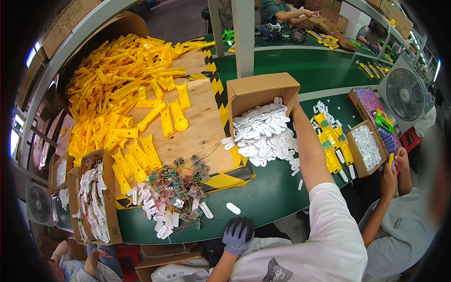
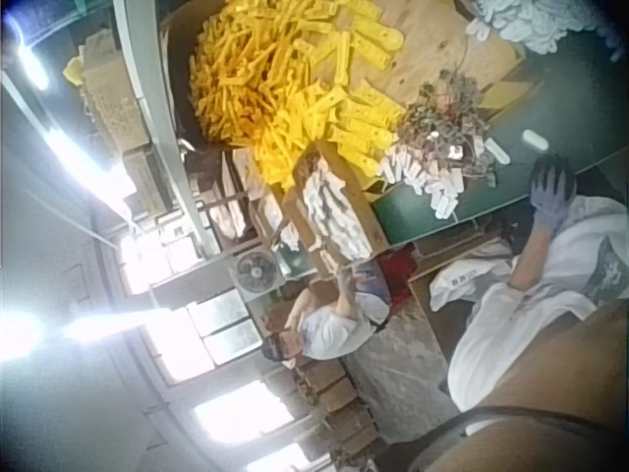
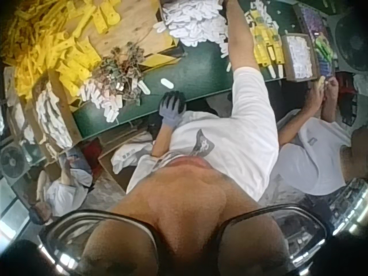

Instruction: The worker is assembling internal PCBs and components into yellow plastic flashlight housings at a factory workstation.

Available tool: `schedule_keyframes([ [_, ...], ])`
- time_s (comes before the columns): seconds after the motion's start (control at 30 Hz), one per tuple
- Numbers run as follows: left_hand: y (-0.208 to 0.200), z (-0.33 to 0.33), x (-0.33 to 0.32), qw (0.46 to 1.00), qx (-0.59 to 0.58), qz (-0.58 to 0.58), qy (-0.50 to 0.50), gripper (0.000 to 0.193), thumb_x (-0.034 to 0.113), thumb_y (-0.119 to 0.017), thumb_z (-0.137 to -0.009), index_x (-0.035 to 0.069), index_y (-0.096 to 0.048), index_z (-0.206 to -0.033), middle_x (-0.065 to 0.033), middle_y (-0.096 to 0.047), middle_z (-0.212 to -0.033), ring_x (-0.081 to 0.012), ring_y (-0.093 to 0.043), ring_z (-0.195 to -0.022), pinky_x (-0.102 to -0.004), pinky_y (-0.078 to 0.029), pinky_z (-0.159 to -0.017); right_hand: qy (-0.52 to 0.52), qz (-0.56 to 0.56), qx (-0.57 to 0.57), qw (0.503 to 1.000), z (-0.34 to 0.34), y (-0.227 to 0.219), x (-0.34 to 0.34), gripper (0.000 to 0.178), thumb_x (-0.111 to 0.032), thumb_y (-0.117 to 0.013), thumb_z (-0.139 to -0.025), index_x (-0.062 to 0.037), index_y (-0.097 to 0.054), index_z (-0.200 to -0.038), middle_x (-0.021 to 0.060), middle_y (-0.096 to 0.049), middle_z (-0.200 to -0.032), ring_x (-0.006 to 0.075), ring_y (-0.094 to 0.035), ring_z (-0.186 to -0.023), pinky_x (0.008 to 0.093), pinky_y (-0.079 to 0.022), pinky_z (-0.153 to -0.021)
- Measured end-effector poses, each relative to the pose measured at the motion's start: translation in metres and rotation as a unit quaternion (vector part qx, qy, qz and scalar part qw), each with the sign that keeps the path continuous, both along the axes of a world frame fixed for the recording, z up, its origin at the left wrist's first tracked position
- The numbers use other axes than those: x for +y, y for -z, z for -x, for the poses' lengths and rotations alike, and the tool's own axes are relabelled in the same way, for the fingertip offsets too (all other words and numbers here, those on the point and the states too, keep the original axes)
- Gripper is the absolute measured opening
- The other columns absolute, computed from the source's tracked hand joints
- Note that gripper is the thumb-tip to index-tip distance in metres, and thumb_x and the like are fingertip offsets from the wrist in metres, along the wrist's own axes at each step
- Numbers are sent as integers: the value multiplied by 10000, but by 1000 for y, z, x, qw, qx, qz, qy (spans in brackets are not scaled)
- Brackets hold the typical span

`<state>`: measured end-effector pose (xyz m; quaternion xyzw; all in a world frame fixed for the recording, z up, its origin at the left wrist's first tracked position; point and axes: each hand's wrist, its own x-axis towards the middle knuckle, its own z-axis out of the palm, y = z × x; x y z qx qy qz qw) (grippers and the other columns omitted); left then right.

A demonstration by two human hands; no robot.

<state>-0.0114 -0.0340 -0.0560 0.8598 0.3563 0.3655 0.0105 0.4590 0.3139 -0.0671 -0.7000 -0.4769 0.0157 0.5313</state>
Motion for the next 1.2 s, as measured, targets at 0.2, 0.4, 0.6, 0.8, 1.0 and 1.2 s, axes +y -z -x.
schedule_keyframes([
  [0.2,5,1,-2,1000,15,-18,5,372,230,-660,-681,114,-549,-1017,-76,-578,-1079,-251,-563,-985,-411,-489,-842,17,-18,25,999,-1,-8,-3,580,-358,-528,-857,-91,-346,-1338,193,-439,-1281,355,-429,-1170,438,-365,-974],
  [0.4,2,1,0,1000,13,-17,-4,368,235,-665,-690,110,-567,-1022,-74,-574,-1088,-249,-569,-973,-402,-488,-843,9,-37,72,997,11,-8,-5,582,-361,-526,-858,-92,-344,-1340,193,-437,-1284,354,-427,-1173,439,-363,-976],
  [0.6,5,-2,0,1000,4,-4,-9,343,225,-678,-676,113,-598,-990,-76,-577,-1070,-247,-568,-970,-398,-490,-849,-76,-45,136,987,9,-23,-7,584,-364,-525,-858,-93,-342,-1341,193,-434,-1288,354,-424,-1176,440,-361,-978],
  [0.8,4,-2,-1,1000,3,-25,-7,366,262,-667,-712,114,-609,-1042,-80,-551,-1123,-244,-545,-1006,-392,-475,-883,-149,-42,195,968,15,-34,-11,585,-367,-523,-859,-94,-340,-1343,193,-431,-1292,354,-422,-1179,441,-360,-980],
  [1.0,0,-2,-1,1000,12,-19,-2,366,255,-661,-713,116,-614,-1047,-78,-553,-1112,-244,-546,-1015,-388,-475,-883,-155,-43,229,960,17,-42,-12,587,-370,-522,-860,-95,-338,-1345,193,-428,-1295,354,-420,-1182,442,-358,-983],
  [1.2,5,-1,-2,1000,2,-13,-8,365,252,-658,-711,117,-610,-1047,-76,-556,-1100,-234,-548,-1009,-390,-476,-886,-134,-45,254,957,26,-45,-15,589,-373,-521,-861,-96,-336,-1346,193,-425,-1299,353,-418,-1186,443,-356,-985],
])
